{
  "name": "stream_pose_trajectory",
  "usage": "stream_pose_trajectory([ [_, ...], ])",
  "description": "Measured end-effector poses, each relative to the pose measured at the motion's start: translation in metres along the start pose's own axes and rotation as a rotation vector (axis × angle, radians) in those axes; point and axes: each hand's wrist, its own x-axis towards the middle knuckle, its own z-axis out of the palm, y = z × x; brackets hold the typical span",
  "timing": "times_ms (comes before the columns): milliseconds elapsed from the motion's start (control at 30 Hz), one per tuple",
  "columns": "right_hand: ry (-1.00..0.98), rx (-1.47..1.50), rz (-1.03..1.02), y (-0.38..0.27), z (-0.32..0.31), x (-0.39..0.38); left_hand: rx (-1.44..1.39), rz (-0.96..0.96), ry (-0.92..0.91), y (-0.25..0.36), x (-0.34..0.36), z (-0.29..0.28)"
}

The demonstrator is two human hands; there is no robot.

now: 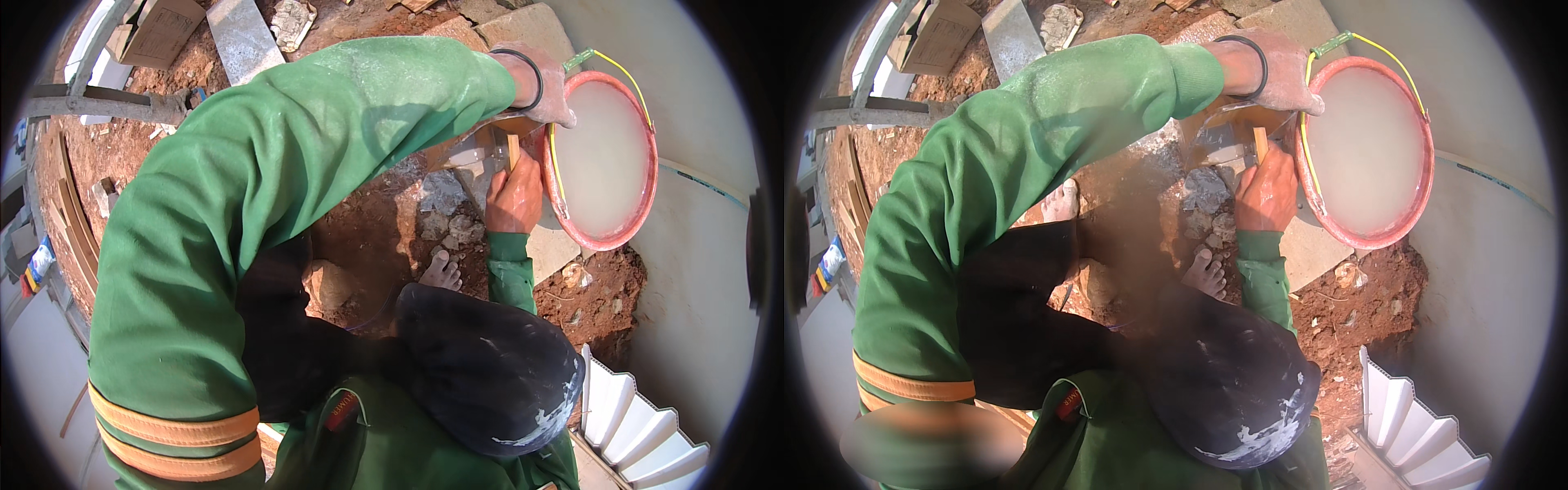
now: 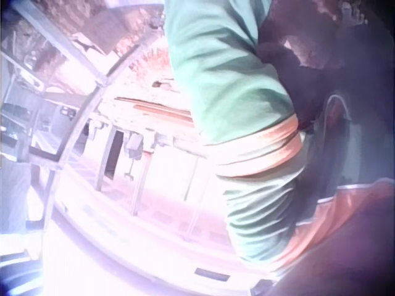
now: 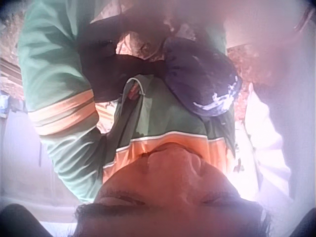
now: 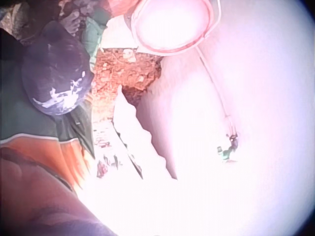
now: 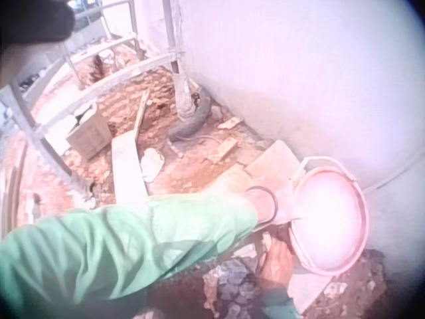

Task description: The person walks through a construction site carrying a rectangular plastic container and a trowel. They squat near a red bucket of water, rinse the container, and scrub it with the trowel. The person then refills the container with water from a wall tap.

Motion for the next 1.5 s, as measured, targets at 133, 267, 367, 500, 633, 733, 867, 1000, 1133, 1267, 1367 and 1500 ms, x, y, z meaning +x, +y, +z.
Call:
stream_pose_trajectory([
  [133, -0.133, -0.12, 0.105, 0.004, 0.028, 0.006, 0.016, -0.004, 0.023, 0.013, -0.002, 0.0],
  [267, -0.215, -0.043, -0.015, 0.0, 0.048, -0.003, 0.029, 0.001, 0.005, 0.014, -0.004, 0.007],
  [367, -0.283, -0.003, 0.155, -0.006, 0.034, 0.002, 0.031, 0.0, 0.028, 0.013, -0.005, 0.01],
  [500, -0.188, 0.009, 0.237, 0.002, 0.021, 0.011, -0.056, -0.082, -0.019, 0.001, 0.007, -0.004],
  [633, -0.266, -0.051, 0.271, -0.002, 0.038, 0.015, 0.005, -0.028, 0.054, -0.001, 0.013, 0.005],
  [733, -0.348, 0.006, 0.357, 0.011, 0.035, 0.021, -0.012, -0.05, 0.024, 0.006, 0.007, 0.003],
  [867, -0.282, -0.047, 0.301, -0.001, 0.024, 0.028, -0.021, -0.061, -0.092, 0.001, 0.018, -0.008],
  [1000, -0.417, -0.05, 0.306, -0.001, 0.032, 0.029, 0.029, -0.028, 0.032, 0.007, 0.005, 0.002],
  [1133, -0.407, -0.006, 0.42, -0.007, 0.023, 0.034, -0.005, -0.07, 0.011, 0.001, 0.009, 0.0],
  [1267, -0.486, 0.047, 0.384, -0.001, 0.029, 0.04, -0.037, -0.058, 0.027, 0.003, 0.012, 0.002],
  [1367, -0.605, -0.004, 0.41, -0.002, 0.015, 0.045, 0.012, 0.005, 0.081, 0.007, 0.011, 0.008],
  [1500, -0.491, -0.119, 0.497, -0.006, 0.023, 0.041, -0.027, -0.028, 0.088, 0.003, -0.002, 0.0],
])
